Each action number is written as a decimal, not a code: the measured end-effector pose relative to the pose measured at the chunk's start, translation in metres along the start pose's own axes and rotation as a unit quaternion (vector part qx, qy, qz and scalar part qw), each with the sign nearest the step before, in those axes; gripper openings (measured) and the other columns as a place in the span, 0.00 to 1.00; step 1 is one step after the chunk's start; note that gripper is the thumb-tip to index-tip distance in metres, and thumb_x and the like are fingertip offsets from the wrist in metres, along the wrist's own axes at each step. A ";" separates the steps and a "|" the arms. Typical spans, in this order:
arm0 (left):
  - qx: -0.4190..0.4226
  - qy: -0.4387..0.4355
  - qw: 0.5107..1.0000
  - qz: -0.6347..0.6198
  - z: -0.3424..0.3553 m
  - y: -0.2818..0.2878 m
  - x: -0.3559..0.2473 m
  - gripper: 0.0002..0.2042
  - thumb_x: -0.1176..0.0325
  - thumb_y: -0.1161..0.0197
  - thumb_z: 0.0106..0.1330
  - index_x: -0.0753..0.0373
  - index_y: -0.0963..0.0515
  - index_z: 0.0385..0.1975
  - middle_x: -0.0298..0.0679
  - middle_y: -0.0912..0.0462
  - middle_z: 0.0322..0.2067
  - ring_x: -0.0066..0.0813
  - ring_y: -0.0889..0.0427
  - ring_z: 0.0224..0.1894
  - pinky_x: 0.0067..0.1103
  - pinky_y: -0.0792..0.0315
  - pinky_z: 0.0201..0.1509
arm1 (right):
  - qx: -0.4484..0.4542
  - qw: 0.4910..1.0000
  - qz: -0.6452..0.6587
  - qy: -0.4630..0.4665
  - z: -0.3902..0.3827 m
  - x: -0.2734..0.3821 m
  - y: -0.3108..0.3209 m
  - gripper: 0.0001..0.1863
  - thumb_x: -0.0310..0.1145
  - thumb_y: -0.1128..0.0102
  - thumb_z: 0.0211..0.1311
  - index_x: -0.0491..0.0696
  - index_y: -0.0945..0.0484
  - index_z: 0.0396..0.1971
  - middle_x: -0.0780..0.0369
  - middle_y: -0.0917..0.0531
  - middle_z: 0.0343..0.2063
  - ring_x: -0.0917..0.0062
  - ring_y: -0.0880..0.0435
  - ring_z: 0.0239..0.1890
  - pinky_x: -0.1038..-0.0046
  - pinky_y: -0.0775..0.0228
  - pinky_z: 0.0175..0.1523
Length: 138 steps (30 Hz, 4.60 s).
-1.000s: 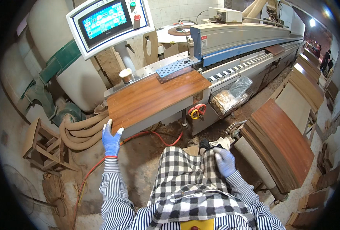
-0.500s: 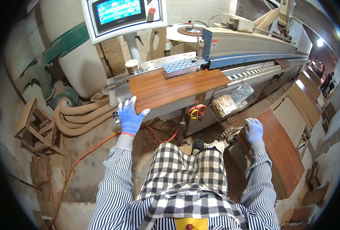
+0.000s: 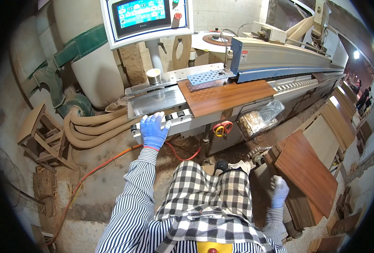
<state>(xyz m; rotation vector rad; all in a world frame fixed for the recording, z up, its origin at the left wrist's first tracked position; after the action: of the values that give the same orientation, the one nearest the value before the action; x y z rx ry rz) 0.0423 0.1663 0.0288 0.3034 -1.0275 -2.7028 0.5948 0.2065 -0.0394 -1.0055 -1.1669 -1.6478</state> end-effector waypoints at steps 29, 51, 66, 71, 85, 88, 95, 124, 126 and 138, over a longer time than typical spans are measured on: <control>0.139 -0.111 0.964 -0.198 -0.053 0.080 -0.083 0.41 0.39 0.37 0.57 0.63 0.36 0.64 0.52 0.37 0.64 0.49 0.40 0.67 0.39 0.48 0.71 | 0.018 0.859 0.478 -0.185 -0.035 -0.011 0.011 0.12 0.36 0.40 0.63 0.48 0.24 0.44 0.65 0.17 0.27 0.80 0.22 0.22 0.72 0.28 0.30; 0.026 0.064 0.997 0.021 -0.059 0.084 0.069 0.29 0.49 0.30 0.54 0.64 0.24 0.50 0.50 0.26 0.56 0.49 0.31 0.61 0.37 0.39 0.66 | 0.401 0.707 0.515 -0.274 0.006 0.134 -0.281 0.28 0.34 0.43 0.64 0.40 0.37 0.61 0.50 0.26 0.54 0.62 0.22 0.52 0.61 0.27 0.58; 0.110 0.161 0.978 0.074 -0.037 0.077 0.073 0.32 0.46 0.33 0.56 0.59 0.27 0.57 0.51 0.31 0.61 0.51 0.37 0.65 0.38 0.43 0.68 | 0.305 0.863 -0.254 0.312 -0.064 0.042 -0.159 0.17 0.31 0.41 0.54 0.45 0.23 0.45 0.53 0.18 0.37 0.58 0.20 0.40 0.59 0.30 0.49; 0.074 0.182 0.979 -0.049 -0.060 0.076 0.105 0.28 0.53 0.35 0.60 0.59 0.28 0.58 0.49 0.31 0.62 0.47 0.36 0.65 0.35 0.43 0.68 | 0.302 0.872 -0.231 0.308 -0.059 0.045 -0.158 0.18 0.31 0.42 0.54 0.46 0.24 0.47 0.54 0.18 0.37 0.59 0.21 0.41 0.59 0.31 0.50; 0.070 0.199 0.966 -0.147 -0.057 0.067 0.114 0.23 0.66 0.35 0.62 0.64 0.27 0.57 0.48 0.29 0.60 0.39 0.31 0.63 0.28 0.40 0.68 | 0.298 0.880 -0.219 0.299 -0.058 0.038 -0.154 0.17 0.31 0.44 0.57 0.46 0.24 0.47 0.53 0.18 0.39 0.59 0.20 0.41 0.60 0.30 0.50; 0.074 0.201 0.963 -0.161 -0.057 0.066 0.117 0.23 0.67 0.35 0.62 0.66 0.27 0.57 0.48 0.29 0.60 0.38 0.31 0.63 0.27 0.41 0.68 | 0.299 0.879 -0.222 0.297 -0.057 0.042 -0.154 0.16 0.31 0.43 0.57 0.48 0.23 0.46 0.54 0.18 0.38 0.60 0.20 0.41 0.61 0.30 0.49; 0.063 0.194 0.965 -0.167 -0.057 0.066 0.119 0.23 0.66 0.33 0.59 0.64 0.26 0.55 0.48 0.28 0.59 0.40 0.29 0.61 0.29 0.38 0.67 | 0.302 0.876 -0.232 0.296 -0.057 0.041 -0.155 0.16 0.32 0.42 0.57 0.49 0.23 0.46 0.54 0.18 0.37 0.60 0.21 0.40 0.61 0.29 0.49; 0.076 0.164 0.980 -0.082 -0.023 0.032 0.051 0.31 0.53 0.29 0.54 0.58 0.27 0.57 0.45 0.24 0.55 0.40 0.33 0.63 0.37 0.53 0.73 | 0.012 0.927 -0.255 0.276 0.045 0.048 -0.072 0.15 0.27 0.45 0.55 0.46 0.22 0.44 0.56 0.18 0.39 0.63 0.21 0.45 0.63 0.31 0.54; 0.075 0.150 0.983 -0.068 -0.014 0.025 0.035 0.31 0.52 0.29 0.54 0.58 0.27 0.57 0.46 0.24 0.55 0.39 0.32 0.63 0.37 0.54 0.73 | -0.021 0.902 -0.312 0.296 0.066 0.050 -0.061 0.16 0.30 0.43 0.56 0.48 0.23 0.46 0.57 0.18 0.42 0.63 0.22 0.47 0.63 0.33 0.55; 0.050 -0.017 0.996 0.071 -0.001 -0.005 -0.002 0.32 0.45 0.35 0.55 0.57 0.28 0.57 0.39 0.18 0.35 0.37 0.22 0.41 0.35 0.33 0.54 | 0.093 0.792 -0.549 0.248 0.143 0.016 -0.068 0.21 0.30 0.44 0.57 0.51 0.27 0.53 0.61 0.25 0.55 0.64 0.29 0.59 0.63 0.41 0.65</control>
<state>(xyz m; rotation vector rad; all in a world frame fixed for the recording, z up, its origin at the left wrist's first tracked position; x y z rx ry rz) 0.0433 0.1697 0.0253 0.1936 -1.1511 -2.5443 0.5447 0.3540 -0.0090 0.4113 -1.5878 -2.3661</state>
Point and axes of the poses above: each hand's wrist, its own z-axis towards the middle knuckle, its own y-axis out of the back of the hand, x = y × z, the point moved 4 cm from there along z, towards the middle knuckle
